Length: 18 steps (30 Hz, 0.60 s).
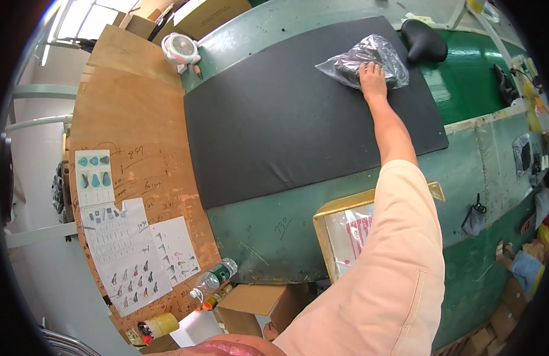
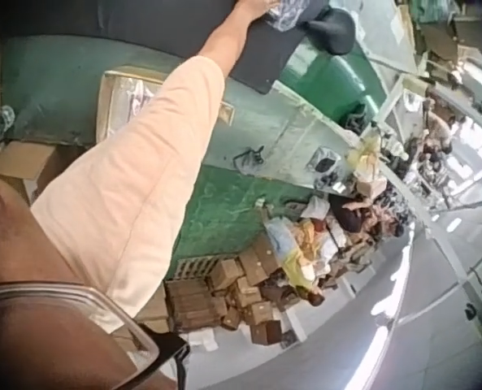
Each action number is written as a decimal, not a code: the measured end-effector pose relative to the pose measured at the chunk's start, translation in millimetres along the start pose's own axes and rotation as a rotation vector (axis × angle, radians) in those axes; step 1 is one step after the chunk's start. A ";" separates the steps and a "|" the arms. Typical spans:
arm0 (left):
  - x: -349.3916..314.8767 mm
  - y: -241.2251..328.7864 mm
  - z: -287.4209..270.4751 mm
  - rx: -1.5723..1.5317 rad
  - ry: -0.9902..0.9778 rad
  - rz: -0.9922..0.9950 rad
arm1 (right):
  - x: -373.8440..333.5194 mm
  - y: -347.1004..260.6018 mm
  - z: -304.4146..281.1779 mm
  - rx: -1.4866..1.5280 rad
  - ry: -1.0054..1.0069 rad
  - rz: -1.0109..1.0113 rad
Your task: Packing bicycle seats into plastic bags and placing them into cardboard shipping boxes.
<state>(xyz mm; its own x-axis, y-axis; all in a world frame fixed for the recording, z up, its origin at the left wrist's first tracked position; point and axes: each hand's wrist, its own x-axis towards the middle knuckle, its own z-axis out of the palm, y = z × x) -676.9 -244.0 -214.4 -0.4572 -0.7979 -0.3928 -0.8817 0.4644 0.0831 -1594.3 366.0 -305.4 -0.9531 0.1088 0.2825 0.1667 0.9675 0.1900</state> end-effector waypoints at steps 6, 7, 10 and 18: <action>-3.8 68.1 -34.7 -0.187 0.045 0.108 | 0.2 4.7 -42.9 0.240 -0.067 0.156; -1.9 81.7 -42.4 -0.235 0.077 0.138 | -7.6 -2.0 -67.4 0.343 -0.109 0.237; 10.4 140.1 -76.7 -0.095 0.304 0.469 | -57.2 -13.5 -141.8 0.574 -0.248 0.429; -10.9 279.1 -242.0 -0.345 0.532 1.129 | -274.4 -139.0 -291.4 1.614 -0.891 0.360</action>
<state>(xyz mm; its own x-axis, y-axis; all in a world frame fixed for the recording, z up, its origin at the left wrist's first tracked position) -946.0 -198.7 34.7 -0.8832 -0.1231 0.4526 0.0717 0.9182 0.3895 -1282.4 135.2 -135.3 -0.8545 -0.1131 -0.5069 0.5017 0.0729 -0.8620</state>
